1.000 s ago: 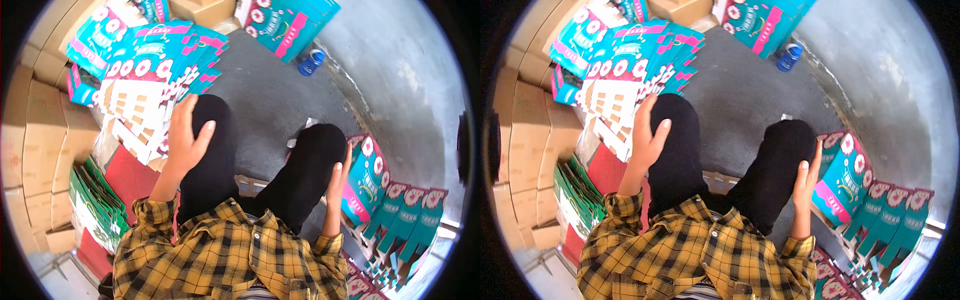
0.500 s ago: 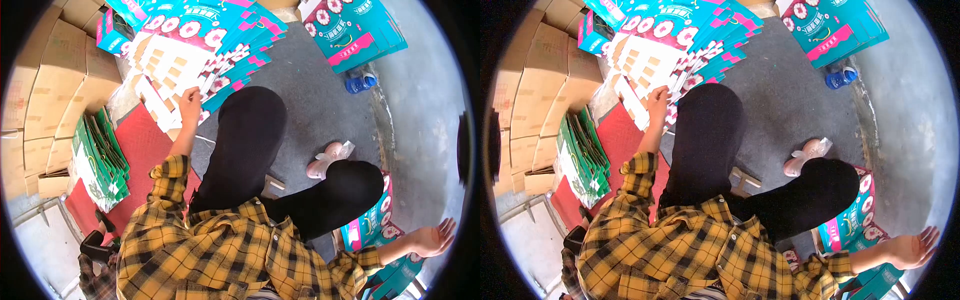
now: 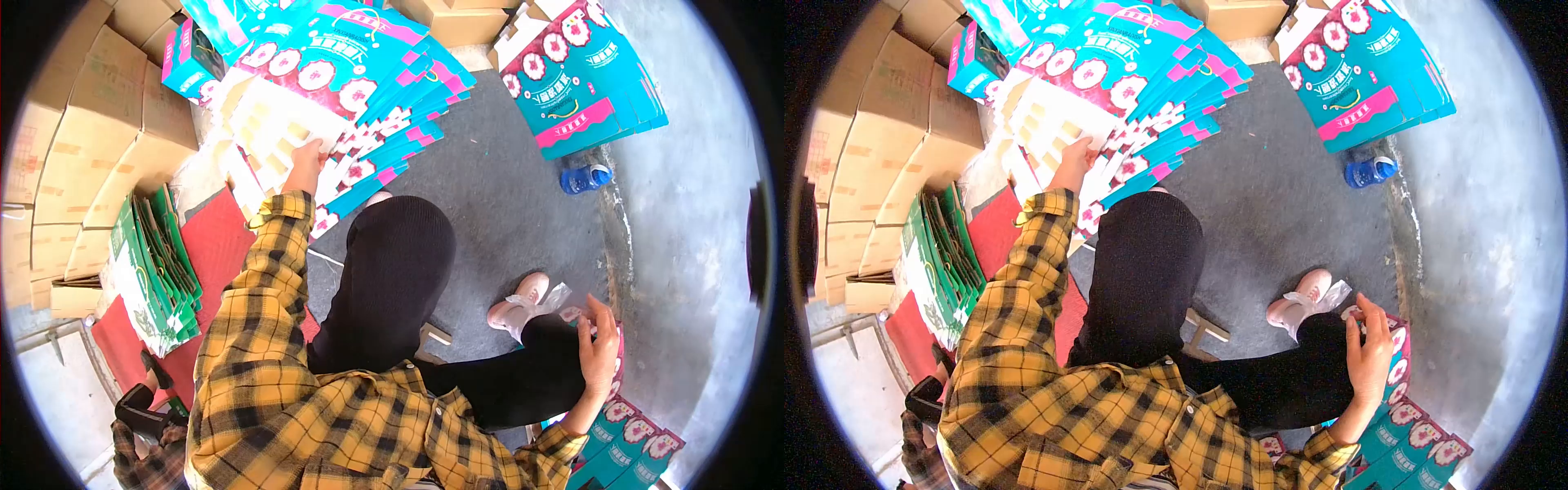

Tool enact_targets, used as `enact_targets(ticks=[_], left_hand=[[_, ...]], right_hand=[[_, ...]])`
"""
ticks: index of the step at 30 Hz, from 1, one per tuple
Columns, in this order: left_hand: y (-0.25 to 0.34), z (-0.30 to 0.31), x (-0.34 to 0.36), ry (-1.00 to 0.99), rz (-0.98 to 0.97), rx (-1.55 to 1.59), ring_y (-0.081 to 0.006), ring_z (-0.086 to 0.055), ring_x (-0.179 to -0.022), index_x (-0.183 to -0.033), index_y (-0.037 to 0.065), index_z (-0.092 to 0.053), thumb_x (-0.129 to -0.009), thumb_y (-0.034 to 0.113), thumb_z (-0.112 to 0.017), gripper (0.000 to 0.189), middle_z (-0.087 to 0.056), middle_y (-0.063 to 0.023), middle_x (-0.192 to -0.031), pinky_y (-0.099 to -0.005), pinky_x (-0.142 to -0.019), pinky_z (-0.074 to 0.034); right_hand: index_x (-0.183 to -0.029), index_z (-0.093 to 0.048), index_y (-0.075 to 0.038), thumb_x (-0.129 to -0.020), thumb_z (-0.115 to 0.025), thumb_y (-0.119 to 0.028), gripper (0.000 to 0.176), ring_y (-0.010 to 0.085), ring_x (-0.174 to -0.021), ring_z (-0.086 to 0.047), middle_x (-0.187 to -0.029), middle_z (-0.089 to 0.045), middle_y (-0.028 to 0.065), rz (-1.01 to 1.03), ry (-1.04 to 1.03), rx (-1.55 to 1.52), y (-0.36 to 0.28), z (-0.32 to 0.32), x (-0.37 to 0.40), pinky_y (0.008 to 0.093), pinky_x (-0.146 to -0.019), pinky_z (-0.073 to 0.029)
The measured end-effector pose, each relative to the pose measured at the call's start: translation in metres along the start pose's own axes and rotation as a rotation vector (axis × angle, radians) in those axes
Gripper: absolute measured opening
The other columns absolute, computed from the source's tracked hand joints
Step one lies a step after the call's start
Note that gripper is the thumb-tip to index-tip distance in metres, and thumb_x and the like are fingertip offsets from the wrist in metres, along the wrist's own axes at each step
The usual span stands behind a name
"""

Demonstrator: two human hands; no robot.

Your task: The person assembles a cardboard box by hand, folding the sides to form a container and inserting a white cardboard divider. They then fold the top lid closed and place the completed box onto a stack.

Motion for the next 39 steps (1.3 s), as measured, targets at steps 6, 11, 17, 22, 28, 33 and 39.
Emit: enact_targets(ticks=[6,11,17,22,28,33,39], left_hand=[[0.000,-0.006,0.001,0.046,-0.036,0.035,-0.0208,-0.054,-0.049,-0.081,0.001,-0.055,-0.074,0.017,-0.071,0.024,-0.050,-0.0088,-0.059,-0.0302,-0.037,-0.037],[0.002,-0.021,-0.015,-0.231,0.019,0.082,-0.0234,-0.060,-0.065,-0.089,0.001,-0.053,-0.080,0.015,-0.065,0.021,-0.052,-0.0098,-0.075,-0.0339,-0.051,-0.051],[0.074,-0.058,0.101,-0.462,-0.227,0.073,-0.0295,-0.063,-0.090,-0.100,0.000,-0.046,-0.085,0.009,-0.055,0.019,-0.052,-0.0129,-0.090,-0.0374,-0.076,-0.053],[0.132,-0.096,0.200,-0.561,-0.516,0.076,-0.0207,-0.061,-0.085,-0.098,0.000,-0.050,-0.085,0.010,-0.054,0.017,-0.060,-0.0107,-0.090,-0.0364,-0.076,-0.053],[0.149,-0.157,0.350,-0.829,-0.550,0.217,-0.0182,-0.060,-0.086,-0.101,0.003,-0.052,-0.087,0.010,-0.052,0.017,-0.060,-0.0084,-0.095,-0.0401,-0.082,-0.050],[0.111,-0.174,0.460,-0.980,-0.446,0.390,-0.0210,-0.057,-0.093,-0.104,0.004,-0.050,-0.085,0.014,-0.055,0.022,-0.058,-0.0084,-0.100,-0.0376,-0.080,-0.050],[0.023,-0.186,0.549,-0.977,-0.408,0.505,-0.0208,-0.060,-0.093,-0.114,0.002,-0.048,-0.090,0.019,-0.051,0.030,-0.058,-0.0113,-0.106,-0.0348,-0.075,-0.052]], right_hand=[[-0.113,-0.054,0.001,-0.080,-0.059,-0.002,0.033,0.0289,-0.085,-0.060,-0.098,-0.060,0.0164,0.014,-0.014,0.044,0.005,-0.003,0.005,0.0352,-0.076,-0.047],[-0.112,-0.055,0.001,-0.079,-0.060,-0.003,0.033,0.0289,-0.085,-0.059,-0.098,-0.060,0.0159,0.011,-0.027,0.060,0.006,-0.002,0.008,0.0354,-0.076,-0.047],[-0.110,-0.055,0.000,-0.079,-0.062,-0.005,0.032,0.0296,-0.081,-0.060,-0.093,-0.059,0.0158,0.062,0.002,0.096,0.009,-0.002,0.010,0.0360,-0.071,-0.048],[-0.109,-0.056,-0.001,-0.079,-0.062,-0.006,0.031,0.0307,-0.080,-0.061,-0.092,-0.060,0.0158,0.095,-0.023,0.019,0.006,0.002,0.002,0.0370,-0.070,-0.048],[-0.110,-0.056,-0.004,-0.085,-0.060,-0.018,0.029,0.0292,-0.088,-0.063,-0.098,-0.061,0.0169,0.363,-0.066,-0.300,-0.036,-0.012,-0.054,0.0369,-0.074,-0.049],[-0.120,-0.046,-0.001,-0.085,-0.060,-0.027,0.045,0.0301,-0.089,-0.063,-0.098,-0.063,0.0185,0.281,-0.018,-0.564,-0.063,-0.031,-0.093,0.0378,-0.078,-0.049],[-0.126,-0.039,-0.001,-0.085,-0.053,-0.027,0.051,0.0307,-0.102,-0.057,-0.115,-0.054,0.0217,0.223,0.180,-0.769,-0.015,-0.051,-0.103,0.0431,-0.090,-0.042]])
Point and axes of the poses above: each hand's wrist, its own x-axis away from the middle knuckle, its own z-axis out of the back of the hand, y = z × x, the point moved 2 cm from there along -x, towards the middle knuckle
